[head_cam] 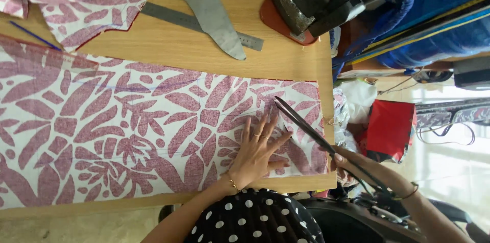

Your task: Cutting a pattern out of patterned fabric using fabric shears.

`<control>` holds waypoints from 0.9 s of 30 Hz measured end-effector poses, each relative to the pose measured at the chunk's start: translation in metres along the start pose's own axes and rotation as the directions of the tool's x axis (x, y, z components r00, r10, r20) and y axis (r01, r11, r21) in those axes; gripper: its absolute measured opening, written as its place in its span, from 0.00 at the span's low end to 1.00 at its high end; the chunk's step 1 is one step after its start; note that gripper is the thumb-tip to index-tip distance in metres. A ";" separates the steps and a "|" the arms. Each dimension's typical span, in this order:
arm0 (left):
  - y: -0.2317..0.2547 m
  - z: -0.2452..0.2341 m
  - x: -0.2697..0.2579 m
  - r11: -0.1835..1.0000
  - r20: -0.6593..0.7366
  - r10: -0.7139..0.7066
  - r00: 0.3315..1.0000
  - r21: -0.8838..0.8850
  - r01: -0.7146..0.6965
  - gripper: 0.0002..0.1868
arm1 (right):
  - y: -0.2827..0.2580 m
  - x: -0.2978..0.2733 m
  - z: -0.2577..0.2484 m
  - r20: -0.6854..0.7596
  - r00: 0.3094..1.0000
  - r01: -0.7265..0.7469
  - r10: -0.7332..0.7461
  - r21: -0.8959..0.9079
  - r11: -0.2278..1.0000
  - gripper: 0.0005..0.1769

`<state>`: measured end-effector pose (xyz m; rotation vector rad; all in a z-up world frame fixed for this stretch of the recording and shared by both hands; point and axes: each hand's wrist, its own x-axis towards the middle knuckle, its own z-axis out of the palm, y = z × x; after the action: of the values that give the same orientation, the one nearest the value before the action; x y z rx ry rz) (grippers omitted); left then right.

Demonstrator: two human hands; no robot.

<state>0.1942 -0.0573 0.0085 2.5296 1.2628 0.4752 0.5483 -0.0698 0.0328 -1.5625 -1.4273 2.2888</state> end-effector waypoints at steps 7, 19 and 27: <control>0.002 0.018 0.006 0.988 0.022 -0.155 0.988 0.016 0.154 0.55 | -0.064 0.032 -0.120 0.195 0.980 0.029 0.043 -0.351 0.936 0.27; 0.006 0.003 0.009 0.983 0.068 -0.169 0.983 0.089 0.162 0.53 | -0.175 0.110 -0.163 0.295 0.934 0.122 0.201 -0.793 0.597 0.47; 0.007 -0.001 0.009 0.978 0.096 -0.155 0.983 0.158 0.138 0.54 | -0.196 0.128 -0.151 0.255 0.937 0.091 0.237 -0.837 0.539 0.50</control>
<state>0.2045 -0.0540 0.0135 2.5192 1.4817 0.2144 0.5114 0.2042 0.0623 -1.3465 -2.9566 2.0346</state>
